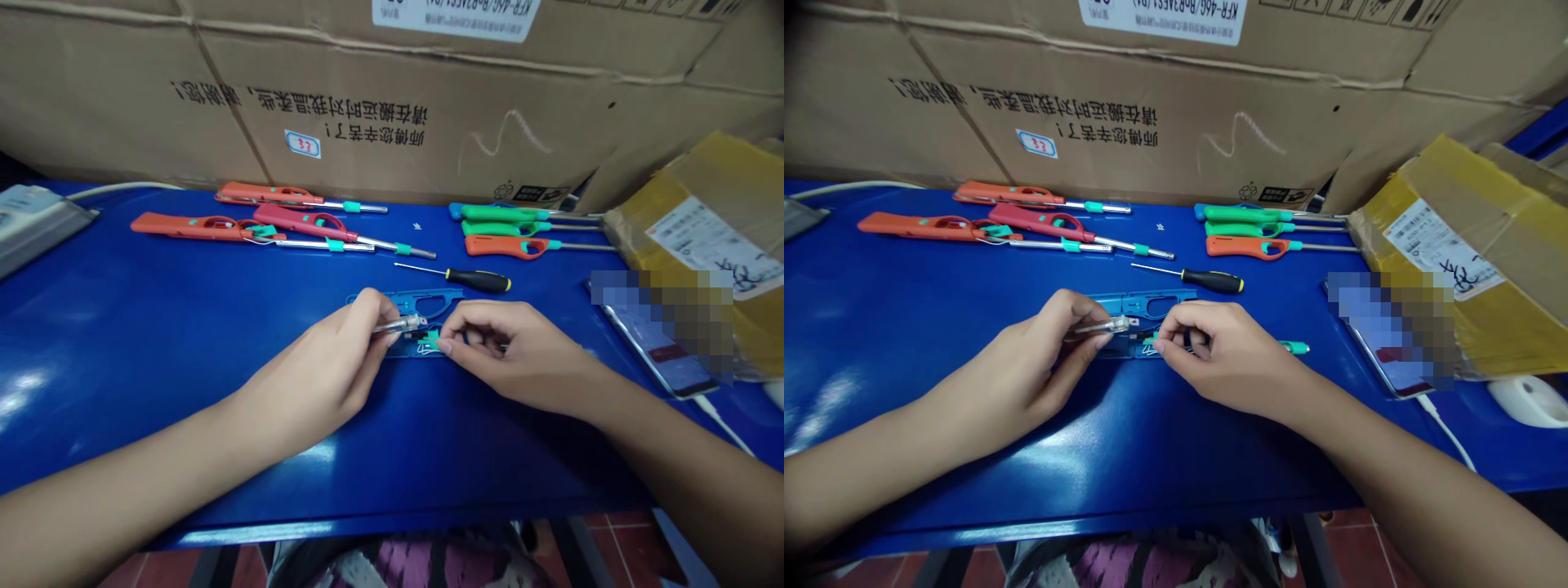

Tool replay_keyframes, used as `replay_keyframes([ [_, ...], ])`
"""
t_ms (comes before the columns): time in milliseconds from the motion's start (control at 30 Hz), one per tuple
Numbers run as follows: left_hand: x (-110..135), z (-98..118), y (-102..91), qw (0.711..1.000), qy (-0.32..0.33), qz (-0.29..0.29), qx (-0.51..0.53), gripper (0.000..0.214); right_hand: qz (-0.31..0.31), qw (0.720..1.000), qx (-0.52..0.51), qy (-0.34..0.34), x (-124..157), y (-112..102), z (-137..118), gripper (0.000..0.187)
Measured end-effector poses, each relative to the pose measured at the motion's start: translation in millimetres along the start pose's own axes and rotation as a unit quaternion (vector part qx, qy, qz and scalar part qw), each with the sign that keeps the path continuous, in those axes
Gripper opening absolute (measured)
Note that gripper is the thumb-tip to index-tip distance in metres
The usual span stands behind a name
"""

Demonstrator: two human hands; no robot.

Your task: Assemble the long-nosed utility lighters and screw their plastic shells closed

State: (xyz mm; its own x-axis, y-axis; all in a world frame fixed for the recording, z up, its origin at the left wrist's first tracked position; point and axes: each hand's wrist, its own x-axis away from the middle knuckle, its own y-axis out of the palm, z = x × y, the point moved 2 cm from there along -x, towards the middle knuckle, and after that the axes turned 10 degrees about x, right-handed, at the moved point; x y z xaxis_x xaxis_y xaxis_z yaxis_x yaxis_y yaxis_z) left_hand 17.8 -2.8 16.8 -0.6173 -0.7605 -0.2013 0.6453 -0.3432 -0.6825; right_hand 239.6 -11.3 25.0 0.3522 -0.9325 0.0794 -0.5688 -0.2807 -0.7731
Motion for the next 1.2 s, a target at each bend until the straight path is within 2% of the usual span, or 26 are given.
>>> replay_keyframes([
  [233,-3.7,10.4,-3.2,0.998,0.056,-0.012,-0.027,0.026,-0.001,1.0,-0.006,-0.012,-1.3,-0.3,0.5,0.018],
  [367,-4.1,7.0,-2.8,0.997,0.068,0.025,0.0,0.019,-0.008,1.0,-0.009,-0.004,-1.7,0.2,1.5,0.018],
  [567,-5.2,0.4,-4.0,0.993,0.062,0.094,0.018,0.023,-0.015,1.0,-0.014,0.014,-0.7,0.2,3.5,0.016],
  [800,-6.9,-3.0,-3.5,0.992,0.03,0.086,0.084,0.017,-0.006,0.999,-0.046,-0.001,-1.5,0.7,4.6,0.01],
  [1200,-8.7,-4.2,-2.0,0.993,0.032,0.079,0.081,0.017,-0.002,0.999,-0.046,-0.013,-0.8,0.6,3.9,0.009],
])
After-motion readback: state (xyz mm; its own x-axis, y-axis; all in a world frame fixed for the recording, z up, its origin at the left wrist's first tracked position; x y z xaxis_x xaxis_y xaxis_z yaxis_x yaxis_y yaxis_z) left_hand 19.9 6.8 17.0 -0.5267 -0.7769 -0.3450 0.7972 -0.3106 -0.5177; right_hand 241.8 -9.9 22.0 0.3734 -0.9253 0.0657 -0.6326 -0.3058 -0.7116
